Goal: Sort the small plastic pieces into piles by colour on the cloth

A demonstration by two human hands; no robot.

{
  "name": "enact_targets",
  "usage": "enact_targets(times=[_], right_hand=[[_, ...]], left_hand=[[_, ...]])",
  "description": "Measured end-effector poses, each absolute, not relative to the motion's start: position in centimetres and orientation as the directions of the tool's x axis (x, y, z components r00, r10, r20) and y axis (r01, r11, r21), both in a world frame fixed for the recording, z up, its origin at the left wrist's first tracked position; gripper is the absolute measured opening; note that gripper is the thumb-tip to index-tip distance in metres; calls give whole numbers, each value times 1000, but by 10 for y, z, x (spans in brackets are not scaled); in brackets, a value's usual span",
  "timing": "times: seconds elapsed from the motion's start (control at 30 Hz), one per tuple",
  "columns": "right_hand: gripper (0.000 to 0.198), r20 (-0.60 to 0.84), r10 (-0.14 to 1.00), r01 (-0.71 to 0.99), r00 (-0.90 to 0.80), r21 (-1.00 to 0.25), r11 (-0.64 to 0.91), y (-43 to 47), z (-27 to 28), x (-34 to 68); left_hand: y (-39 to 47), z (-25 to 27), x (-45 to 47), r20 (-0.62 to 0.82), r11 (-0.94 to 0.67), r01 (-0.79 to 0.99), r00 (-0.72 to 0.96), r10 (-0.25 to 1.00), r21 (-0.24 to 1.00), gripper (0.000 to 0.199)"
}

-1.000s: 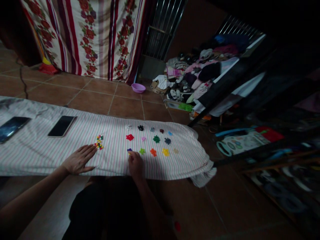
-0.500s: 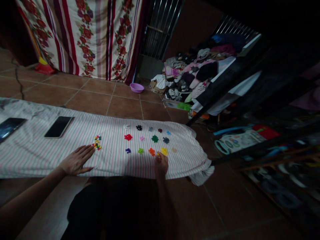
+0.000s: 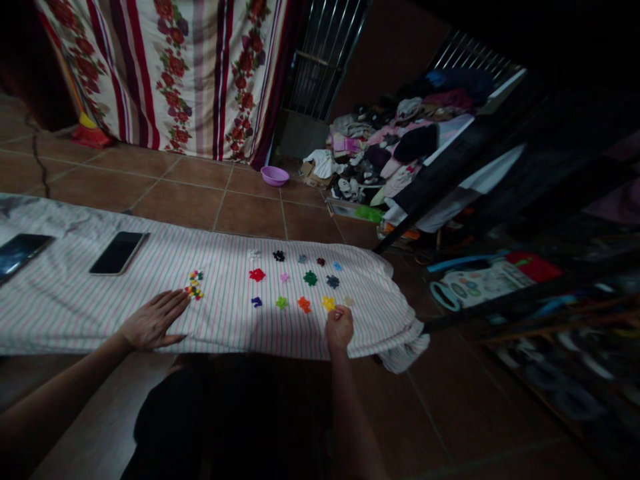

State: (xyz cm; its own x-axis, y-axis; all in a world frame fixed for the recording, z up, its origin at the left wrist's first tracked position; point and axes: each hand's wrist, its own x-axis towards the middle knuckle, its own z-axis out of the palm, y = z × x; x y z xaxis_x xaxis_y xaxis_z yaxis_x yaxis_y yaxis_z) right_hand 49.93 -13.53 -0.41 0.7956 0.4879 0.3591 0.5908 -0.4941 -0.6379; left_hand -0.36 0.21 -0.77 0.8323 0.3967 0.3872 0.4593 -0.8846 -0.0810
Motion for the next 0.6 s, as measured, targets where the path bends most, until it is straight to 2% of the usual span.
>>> enact_targets(times=[0.23, 0.6], right_hand=[[29, 389, 559, 658, 732, -617, -431, -135, -9, 504], [39, 453, 554, 688, 698, -638, -346, -135, -19, 506]], left_hand=[[2, -8, -4, 402, -889, 448, 835, 377, -96, 74], [2, -6, -4, 376, -881, 451, 848, 373, -142, 74]])
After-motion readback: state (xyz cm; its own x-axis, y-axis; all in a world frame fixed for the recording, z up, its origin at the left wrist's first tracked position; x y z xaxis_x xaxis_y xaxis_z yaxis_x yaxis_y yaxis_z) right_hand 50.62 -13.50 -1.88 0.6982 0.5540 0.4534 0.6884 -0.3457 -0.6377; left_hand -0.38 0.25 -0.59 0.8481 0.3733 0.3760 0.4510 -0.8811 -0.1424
